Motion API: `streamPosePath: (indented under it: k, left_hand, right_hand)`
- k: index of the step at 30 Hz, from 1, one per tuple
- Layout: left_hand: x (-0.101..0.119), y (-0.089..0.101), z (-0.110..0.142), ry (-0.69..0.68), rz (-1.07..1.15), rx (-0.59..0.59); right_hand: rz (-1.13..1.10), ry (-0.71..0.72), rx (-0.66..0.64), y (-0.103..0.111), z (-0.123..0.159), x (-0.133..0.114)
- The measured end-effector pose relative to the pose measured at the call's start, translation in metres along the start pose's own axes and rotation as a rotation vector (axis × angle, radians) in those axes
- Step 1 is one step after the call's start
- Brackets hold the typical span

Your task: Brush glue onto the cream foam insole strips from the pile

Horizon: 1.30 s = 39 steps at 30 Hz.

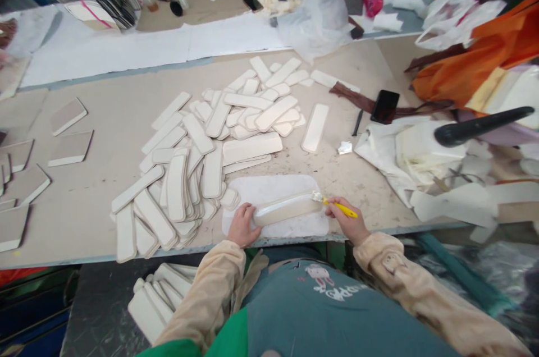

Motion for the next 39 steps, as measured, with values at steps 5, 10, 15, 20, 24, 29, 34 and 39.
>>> streamPosePath:
  k: [5,10,15,20,24,29,34,39]
  left_hand:
    - [0.001,0.0,0.0,0.017,0.001,-0.004]
    - [0.003,0.0,-0.001,0.029,0.006,-0.016]
    - [0.005,0.001,-0.001,0.031,-0.014,-0.019]
    - [0.006,0.0,0.0,0.023,-0.023,-0.005]
    - [0.007,0.0,0.0,0.011,-0.046,0.007]
    - [0.007,-0.001,-0.002,0.002,-0.053,0.023]
    - [0.005,-0.004,-0.003,0.016,-0.058,0.064]
    - [0.005,-0.005,-0.004,0.022,-0.053,0.072]
  right_hand:
    - [-0.034,0.087,-0.095,-0.021,0.016,-0.023]
    - [-0.132,0.184,-0.419,-0.086,0.029,-0.062]
    - [-0.107,0.264,-0.52,-0.123,0.031,-0.075]
    - [-0.068,0.261,-0.505,-0.121,0.029,-0.064]
    - [-0.083,0.208,-0.438,-0.099,0.026,-0.046]
    - [-0.099,0.082,-0.301,-0.058,0.02,-0.015]
    - [-0.094,0.026,-0.157,-0.017,0.011,0.009]
    - [-0.085,-0.001,-0.052,0.011,0.007,0.021]
Point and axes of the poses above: each hand's wrist, its own z-axis away from the middle knuckle, its own y-axis out of the back of the hand, x = y × z, the point moved 4 cm from there along -z, towards the middle knuckle, and after that the axes turned 13 degrees about z, right-handed, at the moved point
